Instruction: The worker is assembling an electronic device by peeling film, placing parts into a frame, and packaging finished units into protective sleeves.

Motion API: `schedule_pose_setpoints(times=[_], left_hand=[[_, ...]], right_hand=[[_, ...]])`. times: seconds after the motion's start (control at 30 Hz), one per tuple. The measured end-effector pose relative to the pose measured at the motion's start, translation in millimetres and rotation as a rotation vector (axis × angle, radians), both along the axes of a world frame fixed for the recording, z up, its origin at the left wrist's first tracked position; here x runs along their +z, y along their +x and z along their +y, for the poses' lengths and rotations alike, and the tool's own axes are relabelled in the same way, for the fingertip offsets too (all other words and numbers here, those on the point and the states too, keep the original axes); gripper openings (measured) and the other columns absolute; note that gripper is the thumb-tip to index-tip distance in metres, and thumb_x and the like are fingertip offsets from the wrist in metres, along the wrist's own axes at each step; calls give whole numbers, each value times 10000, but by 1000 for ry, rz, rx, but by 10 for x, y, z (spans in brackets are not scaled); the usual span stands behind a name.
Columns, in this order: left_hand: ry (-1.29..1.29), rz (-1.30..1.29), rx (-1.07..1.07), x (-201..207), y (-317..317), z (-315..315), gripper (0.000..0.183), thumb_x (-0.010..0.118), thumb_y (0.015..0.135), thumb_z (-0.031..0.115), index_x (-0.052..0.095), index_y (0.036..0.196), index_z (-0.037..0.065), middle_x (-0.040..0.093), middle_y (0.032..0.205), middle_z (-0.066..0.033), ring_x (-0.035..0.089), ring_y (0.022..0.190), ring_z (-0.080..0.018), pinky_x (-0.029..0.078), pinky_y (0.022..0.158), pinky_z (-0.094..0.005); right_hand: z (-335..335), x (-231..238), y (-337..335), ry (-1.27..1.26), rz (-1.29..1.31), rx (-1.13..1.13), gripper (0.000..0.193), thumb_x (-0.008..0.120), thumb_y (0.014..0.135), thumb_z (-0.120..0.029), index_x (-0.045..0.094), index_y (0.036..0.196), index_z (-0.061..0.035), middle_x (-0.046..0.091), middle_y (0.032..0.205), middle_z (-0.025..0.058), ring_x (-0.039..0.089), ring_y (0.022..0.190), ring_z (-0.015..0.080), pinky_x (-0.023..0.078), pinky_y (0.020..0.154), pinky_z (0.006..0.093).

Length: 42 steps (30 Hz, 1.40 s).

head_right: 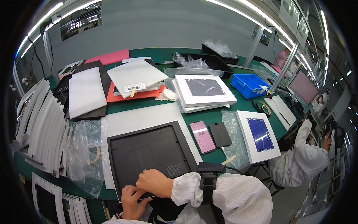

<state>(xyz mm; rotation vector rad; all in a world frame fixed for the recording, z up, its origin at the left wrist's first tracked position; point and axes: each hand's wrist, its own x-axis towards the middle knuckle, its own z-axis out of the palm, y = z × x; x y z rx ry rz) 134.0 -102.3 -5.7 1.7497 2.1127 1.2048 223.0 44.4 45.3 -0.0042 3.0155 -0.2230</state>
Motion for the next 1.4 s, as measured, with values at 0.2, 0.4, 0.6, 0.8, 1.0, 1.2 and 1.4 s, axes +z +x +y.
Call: schedule_pose_setpoints(times=[0.2,0.4,0.6,0.8,1.0,1.2,1.4], left_hand=[[-32,-36,-71,1,-28,-4,330,782,630,138,669,932,66,573,861,-38,534,863,-240,393,754,-360],[9,-90,-21,-41,-13,-11,317,809,578,145,664,835,30,594,846,-68,545,852,-265,414,740,-369],[-9,-131,-28,69,-30,-21,349,804,586,125,677,904,58,596,843,-57,543,843,-257,417,750,-360],[-21,-31,-52,71,-19,-62,402,757,609,50,688,1002,102,587,886,-54,532,878,-251,422,776,-359],[-46,123,-138,89,-21,-21,464,628,623,-62,675,1050,113,584,955,-67,530,914,-257,414,787,-370],[-36,189,-170,408,-84,34,470,652,556,-56,671,1005,81,606,923,-68,550,873,-267,455,767,-365],[101,402,-164,1038,-278,148,434,625,613,-50,640,1040,30,646,1026,-96,592,927,-289,473,800,-391]], right_hand=[[-37,-104,86,101,131,39,151,690,639,-66,601,740,0,579,748,102,606,715,229,510,611,295],[-43,-155,78,186,200,83,164,673,635,-106,559,709,-14,517,682,67,556,651,189,487,576,277],[71,222,47,255,432,118,149,621,612,-132,498,640,-51,426,657,31,477,611,156,418,517,250],[543,376,-39,256,687,-2,140,615,706,-60,536,817,-28,581,889,82,598,849,246,482,772,347],[656,116,-56,-181,794,-262,176,631,765,11,512,886,-37,619,884,115,616,782,299,498,675,346],[736,567,368,-491,1252,-553,230,664,783,62,501,914,-34,579,798,76,643,746,189,518,611,291],[902,747,1673,-674,1865,-725,343,673,801,69,400,955,-71,564,949,65,624,836,137,577,707,280]])
